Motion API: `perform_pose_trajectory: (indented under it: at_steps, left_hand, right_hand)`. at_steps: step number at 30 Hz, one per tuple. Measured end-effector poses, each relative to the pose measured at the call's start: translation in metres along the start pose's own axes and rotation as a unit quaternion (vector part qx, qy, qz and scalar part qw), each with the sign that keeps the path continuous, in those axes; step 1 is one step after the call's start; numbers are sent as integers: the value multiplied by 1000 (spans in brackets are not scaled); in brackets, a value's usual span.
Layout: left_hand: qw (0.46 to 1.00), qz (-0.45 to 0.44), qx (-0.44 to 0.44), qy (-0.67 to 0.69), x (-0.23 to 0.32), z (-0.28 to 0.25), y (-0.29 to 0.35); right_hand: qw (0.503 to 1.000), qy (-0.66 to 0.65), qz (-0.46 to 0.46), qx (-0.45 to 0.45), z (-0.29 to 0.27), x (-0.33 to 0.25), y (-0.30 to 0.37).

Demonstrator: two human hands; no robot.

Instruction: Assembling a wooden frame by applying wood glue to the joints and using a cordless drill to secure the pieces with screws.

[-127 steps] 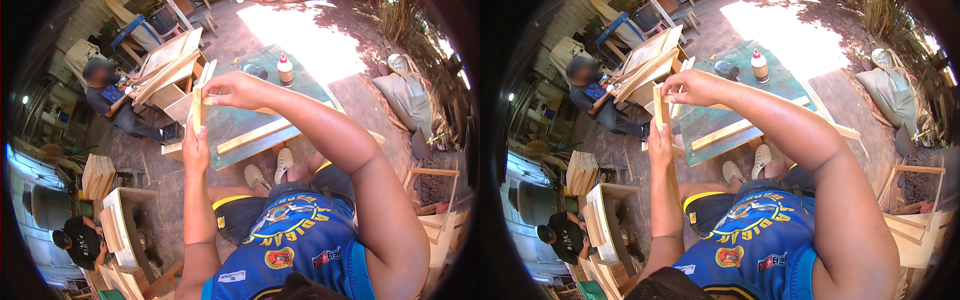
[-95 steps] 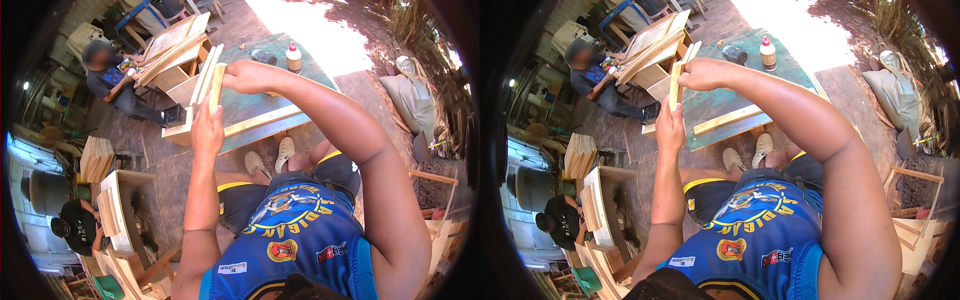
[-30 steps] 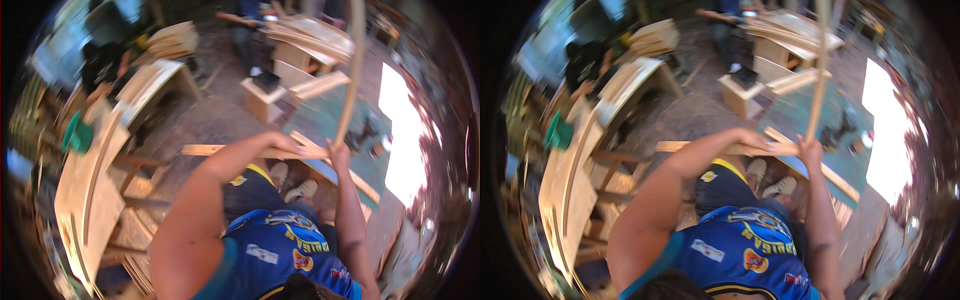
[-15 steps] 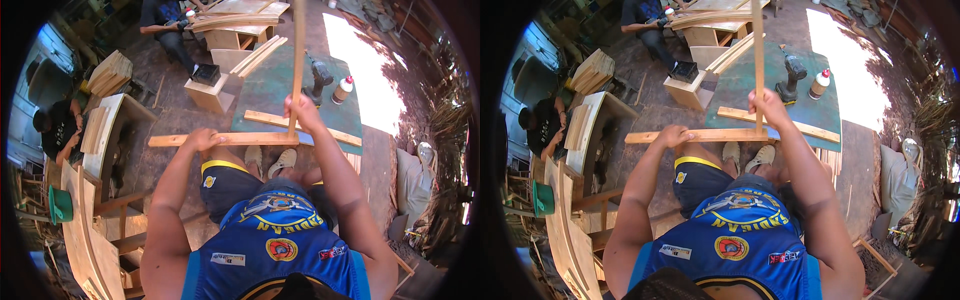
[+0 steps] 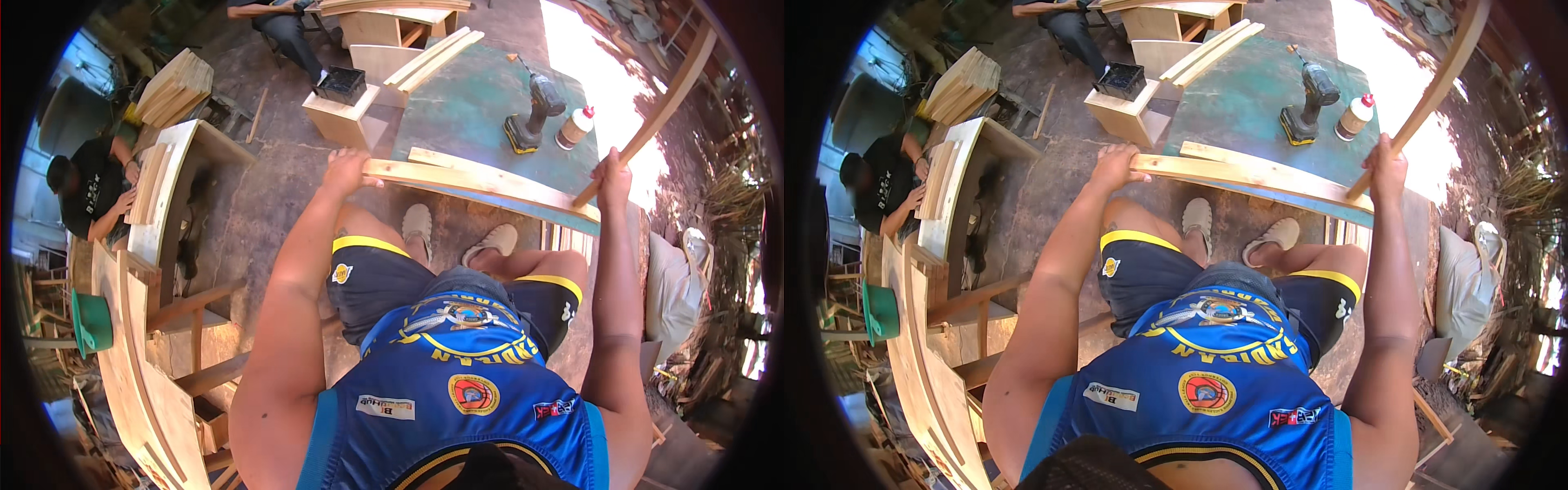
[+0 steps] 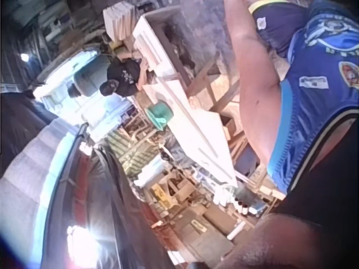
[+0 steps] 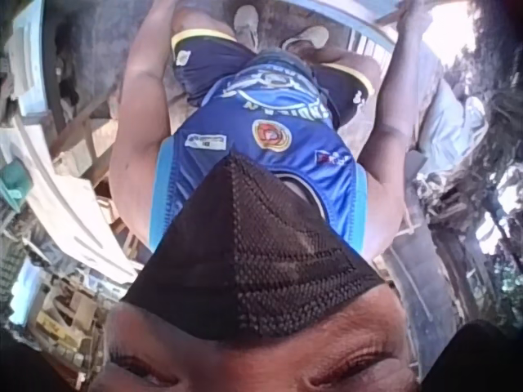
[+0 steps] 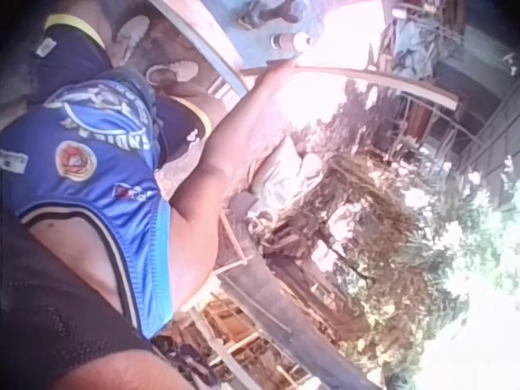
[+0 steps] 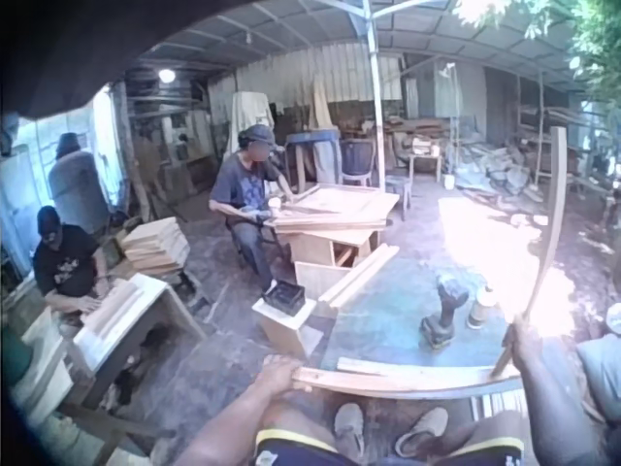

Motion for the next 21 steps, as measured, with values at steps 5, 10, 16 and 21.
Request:
perform_pose_trajectory:
  at_steps: [5, 10, 16, 21]
  left_hand:
    - [991, -88, 15, 99, -12, 23, -15]
    - [957, -168, 82, 223, 14, 50, -54]
    - [929, -154, 100, 321, 45, 76, -106]
    - [888, -175, 6, 426, 40, 111, -130]
  right_hand:
    - [999, -15, 3, 43, -61, 21, -34]
    - [984, 156, 50, 70, -99, 49, -85]
    - [990, 21, 54, 126, -140, 88, -121]
    - [986, 23, 77, 146, -148, 126, -134]
Point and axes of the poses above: each hand's wrist, its own y-axis away from the middle knuckle, its own z-axis out of the palm, x = y × z, the point moved 9 cm from there along -y, towards the middle knuckle, and after that the axes turned 9 degrees about x, right-handed, at the moved point
